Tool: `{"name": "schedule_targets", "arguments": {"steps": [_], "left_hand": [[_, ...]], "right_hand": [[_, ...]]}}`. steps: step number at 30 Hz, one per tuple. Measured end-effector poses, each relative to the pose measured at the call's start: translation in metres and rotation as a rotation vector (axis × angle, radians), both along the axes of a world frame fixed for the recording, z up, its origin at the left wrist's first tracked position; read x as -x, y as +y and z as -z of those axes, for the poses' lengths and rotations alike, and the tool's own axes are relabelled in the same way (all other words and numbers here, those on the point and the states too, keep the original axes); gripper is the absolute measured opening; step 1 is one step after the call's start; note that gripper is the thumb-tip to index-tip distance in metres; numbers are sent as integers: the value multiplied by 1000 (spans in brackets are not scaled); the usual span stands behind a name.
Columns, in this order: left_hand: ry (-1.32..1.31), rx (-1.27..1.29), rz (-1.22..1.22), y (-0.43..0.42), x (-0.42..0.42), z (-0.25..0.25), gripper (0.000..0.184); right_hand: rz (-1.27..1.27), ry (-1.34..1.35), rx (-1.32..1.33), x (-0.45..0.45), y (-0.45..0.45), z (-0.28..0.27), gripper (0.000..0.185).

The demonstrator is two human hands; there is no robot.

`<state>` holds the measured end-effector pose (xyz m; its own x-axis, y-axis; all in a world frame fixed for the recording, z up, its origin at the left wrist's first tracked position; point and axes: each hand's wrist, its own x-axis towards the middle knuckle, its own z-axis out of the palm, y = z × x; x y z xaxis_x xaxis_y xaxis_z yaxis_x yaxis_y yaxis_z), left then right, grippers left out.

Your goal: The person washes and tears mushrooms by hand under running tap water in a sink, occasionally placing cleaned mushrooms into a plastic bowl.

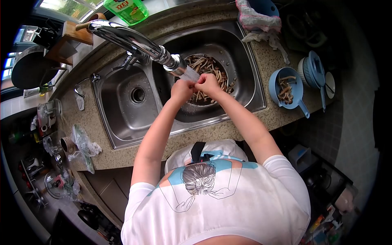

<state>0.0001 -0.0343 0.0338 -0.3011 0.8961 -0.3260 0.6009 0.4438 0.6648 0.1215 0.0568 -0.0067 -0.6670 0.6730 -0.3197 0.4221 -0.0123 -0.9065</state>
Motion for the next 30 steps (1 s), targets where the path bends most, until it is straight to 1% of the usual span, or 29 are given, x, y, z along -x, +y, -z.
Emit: {"name": "schedule_targets", "arguments": {"steps": [1,2,3,4,5,7,9,10,11,12,14,15,17,19,21,23,24,26,30], "left_hand": [[23,-10,-27,0,-1,2,22],[23,-11,-25,-1,2,15,22],[-315,-75,-116,-3,7,38,19],[-652,-138,-207,-3,9,41,17],[-653,-138,-206,-4,10,45,17],[-812,-108,-276,-6,8,28,13],[-820,-61,-264,-5,9,23,14],[-826,-15,-249,-6,9,21,15],[-826,-15,-248,-5,8,20,15],[-842,-36,-285,-4,7,18,14],[-859,-59,-320,-4,5,13,14],[-835,-67,-337,-4,4,7,14],[-814,-75,-352,-3,2,-1,15],[-744,-39,-402,-2,2,-3,16],[-765,-41,-430,-1,0,-1,16],[-786,-41,-459,-2,-2,3,16],[-784,-61,-471,-2,-2,4,16],[-781,-82,-483,-2,-2,6,16],[-762,-89,-444,-2,-2,14,15]], "right_hand": [[24,4,74,0,0,-1,11],[50,9,147,0,1,-2,10],[53,9,147,-2,2,-6,10],[82,74,372,-4,2,-12,7],[108,139,598,-6,2,-15,4],[104,146,624,-10,3,-10,5],[102,152,653,-12,5,-9,5],[147,151,734,-12,7,-12,3],[191,151,813,-13,9,-14,1],[191,151,812,-16,11,-8,1],[217,367,1001,-23,14,4,3],[216,366,1000,-23,13,0,3],[157,317,907,-27,9,-6,4],[142,295,865,-28,7,-13,4],[125,273,827,-27,4,-21,6],[114,224,685,-24,-2,-30,10],[115,224,686,-23,-2,-29,10],[105,208,568,-21,-3,-27,11],[137,232,511,-14,-8,-18,10]]}}
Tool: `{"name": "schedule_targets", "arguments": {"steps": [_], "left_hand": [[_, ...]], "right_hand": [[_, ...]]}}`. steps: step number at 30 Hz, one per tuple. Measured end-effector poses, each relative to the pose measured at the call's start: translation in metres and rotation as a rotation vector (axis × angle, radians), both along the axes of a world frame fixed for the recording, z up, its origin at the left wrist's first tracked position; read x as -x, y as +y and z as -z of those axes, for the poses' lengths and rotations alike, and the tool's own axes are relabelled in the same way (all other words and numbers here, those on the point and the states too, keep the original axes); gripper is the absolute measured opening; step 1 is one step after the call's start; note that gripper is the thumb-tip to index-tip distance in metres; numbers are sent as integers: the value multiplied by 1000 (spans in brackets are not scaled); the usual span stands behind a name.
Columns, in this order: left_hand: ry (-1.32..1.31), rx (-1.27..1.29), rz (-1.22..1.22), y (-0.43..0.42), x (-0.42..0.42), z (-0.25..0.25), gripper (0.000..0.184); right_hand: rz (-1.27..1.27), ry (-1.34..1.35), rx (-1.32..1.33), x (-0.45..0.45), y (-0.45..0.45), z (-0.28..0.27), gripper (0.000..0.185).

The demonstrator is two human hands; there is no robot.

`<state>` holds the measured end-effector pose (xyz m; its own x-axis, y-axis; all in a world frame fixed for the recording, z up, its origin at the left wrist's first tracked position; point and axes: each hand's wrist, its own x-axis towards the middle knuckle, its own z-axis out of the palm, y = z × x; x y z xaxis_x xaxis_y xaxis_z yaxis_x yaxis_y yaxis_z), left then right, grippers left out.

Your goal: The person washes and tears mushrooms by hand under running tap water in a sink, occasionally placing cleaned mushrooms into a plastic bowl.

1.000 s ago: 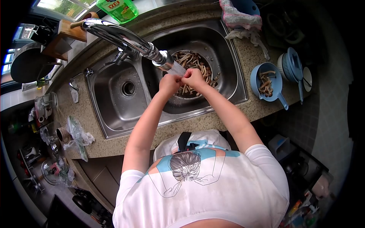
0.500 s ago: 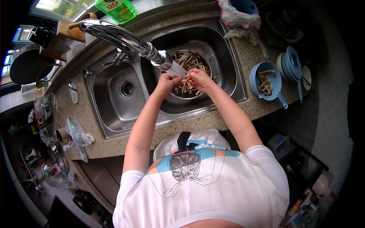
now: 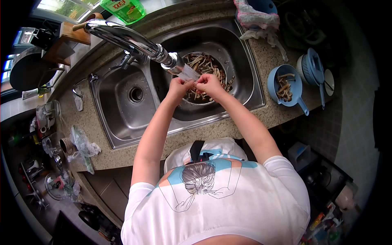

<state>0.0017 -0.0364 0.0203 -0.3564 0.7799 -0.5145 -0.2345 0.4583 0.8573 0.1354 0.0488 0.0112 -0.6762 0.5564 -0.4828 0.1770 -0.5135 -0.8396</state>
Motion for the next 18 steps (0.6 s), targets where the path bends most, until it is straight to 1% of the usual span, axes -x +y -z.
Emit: {"name": "schedule_targets", "arguments": {"steps": [2,4,5,6,7,8,9,11,12,13,14,15,16,17,18], "left_hand": [[15,-13,9,-2,2,6,14],[-22,112,121,-3,5,-4,12],[-23,113,121,-3,5,-9,12],[-46,160,171,-3,6,-13,11],[-68,207,222,-4,7,-15,11],[-69,208,222,-4,7,-14,11],[-96,222,227,-4,6,-12,10],[-124,237,234,-4,7,-11,10],[-213,244,204,-4,8,-11,11],[-302,251,171,-5,10,-11,12],[-300,251,172,-6,13,-8,12],[-419,198,151,-8,15,-6,12],[-538,143,130,-9,18,-3,12],[-537,144,131,-10,20,0,12],[-595,113,140,-11,22,0,13]], "right_hand": [[-40,-48,-65,0,0,4,11],[-55,-72,-99,0,-1,8,13],[-69,-96,-133,0,-1,10,15],[-70,-97,-132,-1,-1,8,15],[-128,-134,-367,-2,-1,7,16],[-186,-170,-601,-4,-2,5,17],[-186,-171,-600,-4,-2,-2,17],[-225,-180,-843,-5,-3,-15,18],[-222,-181,-843,-6,-2,-12,18],[-153,-119,-690,-8,-1,-5,17],[-84,-57,-536,-9,1,2,16],[29,-1,-198,-10,2,3,14],[92,31,50,-16,7,0,11],[81,7,22,-23,10,2,6],[70,-17,-7,-31,14,5,4]]}}
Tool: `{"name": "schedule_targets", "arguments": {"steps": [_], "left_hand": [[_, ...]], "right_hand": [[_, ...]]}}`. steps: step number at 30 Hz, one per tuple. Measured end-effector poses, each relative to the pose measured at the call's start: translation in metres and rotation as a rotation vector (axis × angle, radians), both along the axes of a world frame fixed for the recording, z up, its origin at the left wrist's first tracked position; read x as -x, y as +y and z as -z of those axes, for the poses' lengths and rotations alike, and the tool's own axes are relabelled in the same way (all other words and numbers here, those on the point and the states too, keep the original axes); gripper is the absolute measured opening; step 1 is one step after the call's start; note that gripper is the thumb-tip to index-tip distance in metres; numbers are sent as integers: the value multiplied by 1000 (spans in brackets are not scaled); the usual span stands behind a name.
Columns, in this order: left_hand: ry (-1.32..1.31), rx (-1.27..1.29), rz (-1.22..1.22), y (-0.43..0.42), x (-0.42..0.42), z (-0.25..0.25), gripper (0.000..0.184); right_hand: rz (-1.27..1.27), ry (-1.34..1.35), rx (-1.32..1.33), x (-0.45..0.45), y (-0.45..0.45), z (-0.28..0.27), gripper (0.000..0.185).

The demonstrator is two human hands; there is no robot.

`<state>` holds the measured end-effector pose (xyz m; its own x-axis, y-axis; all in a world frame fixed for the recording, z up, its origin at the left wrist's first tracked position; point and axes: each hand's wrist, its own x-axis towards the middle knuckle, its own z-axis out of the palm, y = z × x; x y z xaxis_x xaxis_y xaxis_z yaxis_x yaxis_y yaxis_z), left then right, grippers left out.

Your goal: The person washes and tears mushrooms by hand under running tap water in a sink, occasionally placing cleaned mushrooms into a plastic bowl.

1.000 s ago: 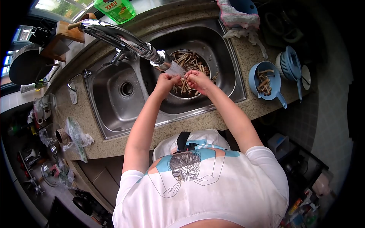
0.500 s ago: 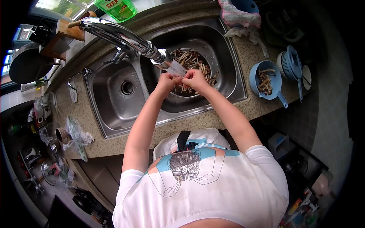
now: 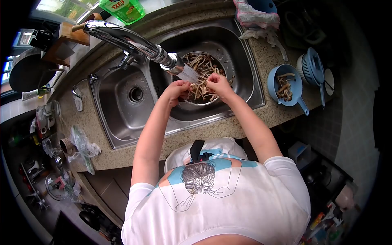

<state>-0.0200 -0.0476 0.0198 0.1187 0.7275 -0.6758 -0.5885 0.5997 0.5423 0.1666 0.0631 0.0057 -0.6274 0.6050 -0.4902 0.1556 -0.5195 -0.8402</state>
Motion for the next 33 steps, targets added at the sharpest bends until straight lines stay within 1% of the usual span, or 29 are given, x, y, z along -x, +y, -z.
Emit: {"name": "schedule_targets", "arguments": {"steps": [1,3,4,6,7,9,10,12,14,16,17,19,22,26,29,31,33], "left_hand": [[-60,-27,-4,-1,1,-1,14],[-69,-19,-45,0,-1,-2,15],[-81,-13,-85,2,-2,-4,17],[-72,-3,-102,4,-5,-6,18],[-56,11,-121,5,-6,-7,20],[-89,5,-120,5,-6,-4,21],[-121,1,-116,4,-7,-2,22],[-156,32,-142,4,-8,0,21],[-191,58,-170,7,-11,-3,20],[-102,140,-256,9,-16,-12,17],[-95,139,-258,8,-14,-13,17],[-131,97,-234,6,-10,-12,13],[-162,104,-203,4,-3,-12,10],[-135,157,-244,3,5,-15,12],[-63,144,-228,2,12,-11,13],[-83,152,-225,2,16,-8,14],[-102,161,-221,2,18,-7,15]], "right_hand": [[0,1,0,-11,5,3,4],[-408,-455,-733,-36,13,7,14],[-408,-457,-733,-53,15,19,14],[-610,-900,-1311,-81,13,50,20],[-609,-901,-1314,-75,14,32,20],[-725,-1204,-930,-59,15,-5,12],[-724,-1204,-925,-53,13,-12,12],[-523,-831,-883,-39,9,-22,22],[-328,-338,-916,-20,2,-24,19],[-259,-136,-953,6,-7,-41,14],[-257,-130,-954,17,-10,-44,14],[-392,-100,-1141,34,-9,-46,12],[-465,-21,-1211,44,-5,-42,10],[-464,-10,-1178,52,-1,-40,9],[-480,-81,-1228,57,4,-37,10],[-554,-126,-1225,60,7,-37,11],[-575,-104,-1242,61,8,-35,12]]}}
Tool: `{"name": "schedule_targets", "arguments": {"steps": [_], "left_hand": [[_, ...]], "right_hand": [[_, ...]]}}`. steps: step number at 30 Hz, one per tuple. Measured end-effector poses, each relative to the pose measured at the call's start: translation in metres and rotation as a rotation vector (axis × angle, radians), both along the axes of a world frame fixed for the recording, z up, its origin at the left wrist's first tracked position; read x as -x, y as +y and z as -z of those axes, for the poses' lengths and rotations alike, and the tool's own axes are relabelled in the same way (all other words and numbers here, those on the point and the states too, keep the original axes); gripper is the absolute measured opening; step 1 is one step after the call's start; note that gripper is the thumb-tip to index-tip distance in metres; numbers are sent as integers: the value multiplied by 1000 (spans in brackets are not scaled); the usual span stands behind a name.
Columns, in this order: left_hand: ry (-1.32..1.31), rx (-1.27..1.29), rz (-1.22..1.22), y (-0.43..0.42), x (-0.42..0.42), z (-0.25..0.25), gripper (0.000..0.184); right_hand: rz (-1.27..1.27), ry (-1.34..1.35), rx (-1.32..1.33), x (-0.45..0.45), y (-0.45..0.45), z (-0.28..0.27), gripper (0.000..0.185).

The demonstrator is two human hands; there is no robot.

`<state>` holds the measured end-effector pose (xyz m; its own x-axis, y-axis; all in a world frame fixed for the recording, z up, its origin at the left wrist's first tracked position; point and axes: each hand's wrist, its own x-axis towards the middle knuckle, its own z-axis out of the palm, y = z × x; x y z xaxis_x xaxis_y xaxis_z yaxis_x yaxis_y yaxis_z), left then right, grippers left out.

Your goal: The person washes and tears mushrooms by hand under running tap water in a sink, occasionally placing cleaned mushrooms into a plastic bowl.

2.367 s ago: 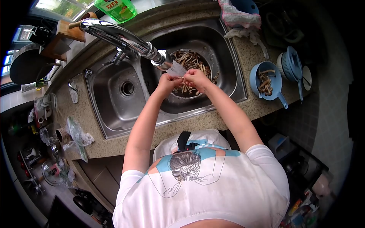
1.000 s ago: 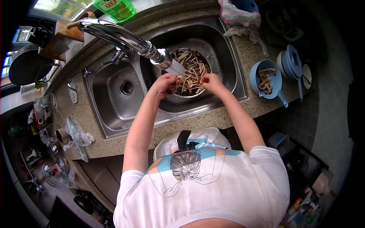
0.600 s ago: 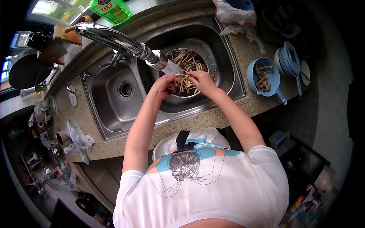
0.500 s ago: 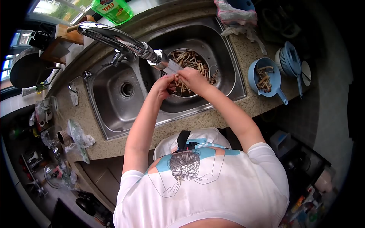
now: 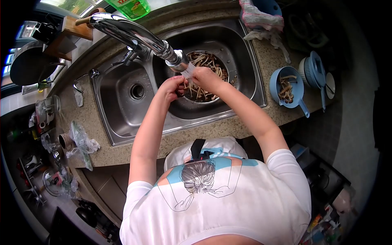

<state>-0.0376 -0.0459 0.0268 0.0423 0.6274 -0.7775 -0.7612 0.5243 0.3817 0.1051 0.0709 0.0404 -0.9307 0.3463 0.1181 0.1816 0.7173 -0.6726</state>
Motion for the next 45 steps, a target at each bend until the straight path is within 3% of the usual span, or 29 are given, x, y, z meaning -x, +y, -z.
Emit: {"name": "schedule_targets", "arguments": {"steps": [17,19,20,22,26,28,33,36,38,40,43,45], "left_hand": [[-9,2,137,-5,-8,15,13],[7,14,149,-7,-11,18,14],[23,27,160,-9,-11,20,14],[26,35,176,-10,-11,17,15],[21,36,230,-9,-12,14,14],[-2,9,239,-9,-10,13,15],[-24,-45,208,-3,-12,4,14],[69,-52,107,5,-18,-5,13],[188,-77,107,11,-18,-6,12],[256,-98,113,19,-16,3,11],[396,-114,95,30,-23,-13,9],[471,-106,64,38,-30,-32,9]], "right_hand": [[-22,-124,-40,-2,-11,-6,18],[9,-15,173,-5,-11,-2,16],[8,-15,173,-5,-11,0,16],[54,-99,438,-7,-12,3,12],[68,-77,472,-11,-12,26,9],[182,-56,1109,-12,-12,33,11],[320,-127,1326,-26,-10,29,14],[290,-348,1010,-53,-7,40,12],[213,-627,419,-77,1,37,13],[215,-825,32,-101,0,26,18],[217,-1038,-102,-123,4,49,16],[224,-958,-106,-121,1,53,16]]}}
